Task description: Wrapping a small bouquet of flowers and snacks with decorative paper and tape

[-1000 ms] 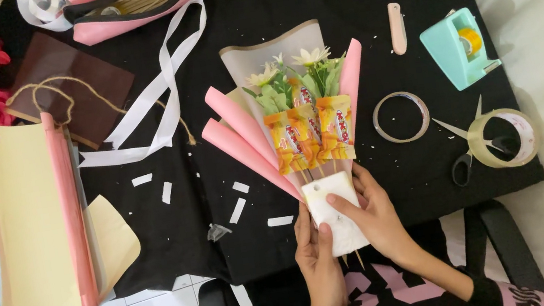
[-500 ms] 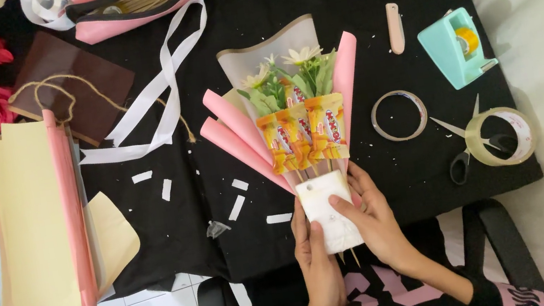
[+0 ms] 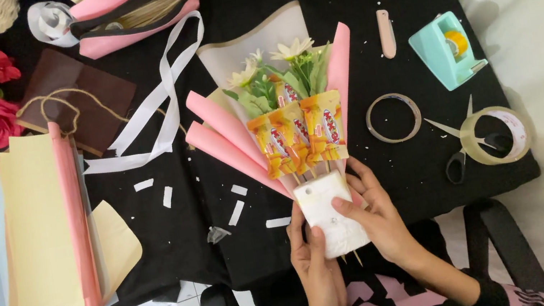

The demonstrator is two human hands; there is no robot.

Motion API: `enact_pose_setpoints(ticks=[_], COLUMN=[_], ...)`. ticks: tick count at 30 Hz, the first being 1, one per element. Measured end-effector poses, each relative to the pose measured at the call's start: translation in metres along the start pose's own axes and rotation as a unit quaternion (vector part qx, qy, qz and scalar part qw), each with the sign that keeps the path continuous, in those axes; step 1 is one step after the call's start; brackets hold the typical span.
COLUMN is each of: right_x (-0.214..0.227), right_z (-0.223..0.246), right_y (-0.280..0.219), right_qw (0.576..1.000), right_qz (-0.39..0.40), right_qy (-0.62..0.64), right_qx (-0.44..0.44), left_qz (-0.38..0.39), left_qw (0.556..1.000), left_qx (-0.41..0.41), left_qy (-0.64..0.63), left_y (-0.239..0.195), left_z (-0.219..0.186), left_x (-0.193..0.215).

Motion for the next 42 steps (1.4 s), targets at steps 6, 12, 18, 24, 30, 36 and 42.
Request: enact_pose_setpoints(ticks=[6, 12, 18, 24, 30, 36, 42], right_x=[-0.006, -0.01, 0.005, 0.01, 0.007, 0.013, 0.016], right_z=[0.019, 0.023, 0.009, -0.001, 0.003, -0.004, -0.011], right_y=[0.004, 0.001, 0.008, 0.007, -0.003, -0.029, -0.026], right_qw=[0.993, 0.993, 1.0, 0.996, 0.995, 0.986, 0.993], right_qz=[0.099, 0.096, 0.027, -0.049, -0.088, -0.134, -0.065], right_qy=[0.033, 0.057, 0.014, -0.069, 0.006, 0.043, -0.082], right_qx=[0.048, 0.034, 0.005, -0.031, -0.046, -0.085, 0.045], left_qz=[-0.015, -0.117, -0.12, -0.152, -0.177, -0.18, -0.134], left_qw=[0.998, 0.991, 0.991, 0.984, 0.981, 0.982, 0.989], left_qx=[-0.059, -0.033, 0.033, 0.09, 0.083, 0.058, 0.031], left_qy=[-0.008, 0.058, 0.044, 0.027, 0.012, 0.025, 0.051], left_y=[0.009, 0.025, 0.023, 0.006, 0.008, 0.011, 0.018], left_z=[-0.026, -0.031, -0.015, -0.005, -0.008, -0.001, 0.0], left_x=[-0.001, 0.014, 0.006, -0.007, -0.011, -0.004, -0.01])
Point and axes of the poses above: each hand's wrist, its own y-axis towards the middle knuckle, its own x-axis out of the back of the hand, z = x × y, the point moved 8 cm from there along y, towards the middle knuckle, and after that the axes turned 2 degrees about z, right-handed, at the moved point
